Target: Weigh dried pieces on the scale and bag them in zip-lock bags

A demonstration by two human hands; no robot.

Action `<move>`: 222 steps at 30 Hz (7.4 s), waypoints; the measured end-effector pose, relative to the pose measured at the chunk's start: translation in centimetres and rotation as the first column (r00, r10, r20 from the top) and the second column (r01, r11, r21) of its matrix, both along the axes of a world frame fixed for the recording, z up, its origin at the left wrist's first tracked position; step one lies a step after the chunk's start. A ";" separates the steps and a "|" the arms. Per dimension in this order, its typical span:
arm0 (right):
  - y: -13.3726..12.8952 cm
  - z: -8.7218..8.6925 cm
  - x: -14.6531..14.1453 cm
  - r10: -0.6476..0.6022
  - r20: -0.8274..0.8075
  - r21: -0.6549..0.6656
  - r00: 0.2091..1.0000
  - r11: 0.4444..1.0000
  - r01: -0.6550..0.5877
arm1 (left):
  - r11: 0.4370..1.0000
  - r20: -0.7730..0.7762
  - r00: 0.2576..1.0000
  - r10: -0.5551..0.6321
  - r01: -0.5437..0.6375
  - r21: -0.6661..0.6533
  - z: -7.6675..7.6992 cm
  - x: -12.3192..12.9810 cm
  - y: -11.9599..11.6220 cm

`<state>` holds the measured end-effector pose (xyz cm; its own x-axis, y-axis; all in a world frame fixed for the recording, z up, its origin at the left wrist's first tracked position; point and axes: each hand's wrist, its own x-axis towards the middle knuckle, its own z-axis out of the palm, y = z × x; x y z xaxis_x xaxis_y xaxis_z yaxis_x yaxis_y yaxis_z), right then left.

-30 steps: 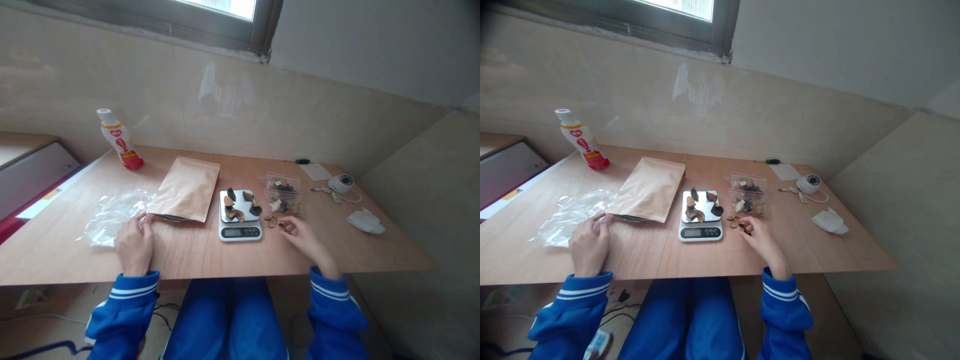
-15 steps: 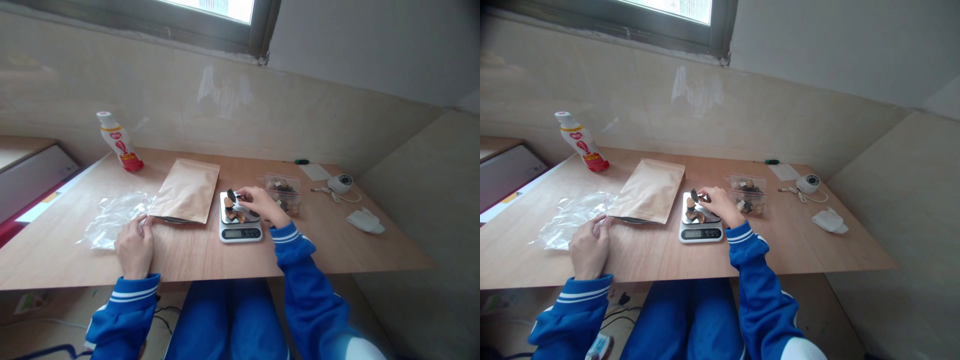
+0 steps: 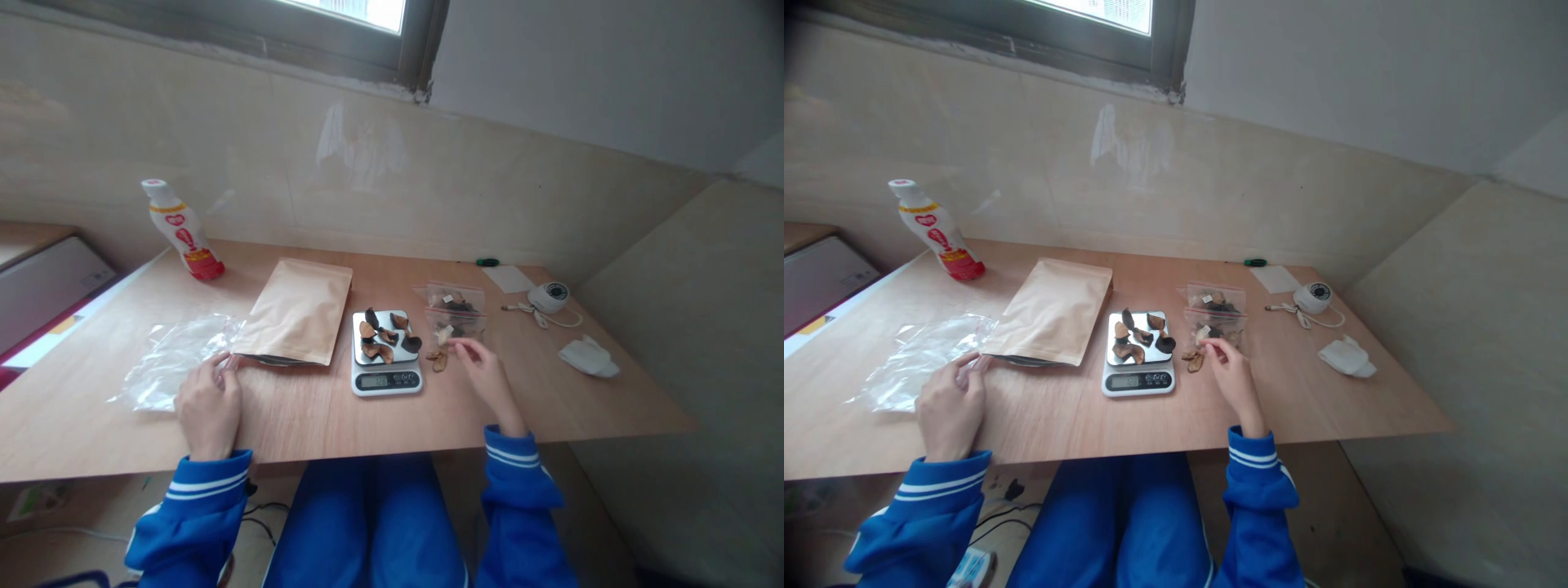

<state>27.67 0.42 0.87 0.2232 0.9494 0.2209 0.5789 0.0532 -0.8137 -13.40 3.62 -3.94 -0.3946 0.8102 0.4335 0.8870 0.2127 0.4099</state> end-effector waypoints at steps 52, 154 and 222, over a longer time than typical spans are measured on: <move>6.2 1.2 -15.3 0.006 0.644 -0.076 0.765 0.996 0.055 | 1.000 0.065 0.998 0.017 -0.016 -0.018 0.6 0.4 -0.2; -1.9 -0.1 -6.0 -0.005 0.370 0.131 0.929 0.990 -0.046 | 0.998 0.092 0.996 -0.023 0.027 -0.051 1.1 0.6 -0.5; 10.8 6.1 -5.4 0.542 0.191 -0.170 0.818 0.839 -0.517 | 1.000 0.105 0.994 -0.031 0.031 -0.003 0.6 0.3 -0.3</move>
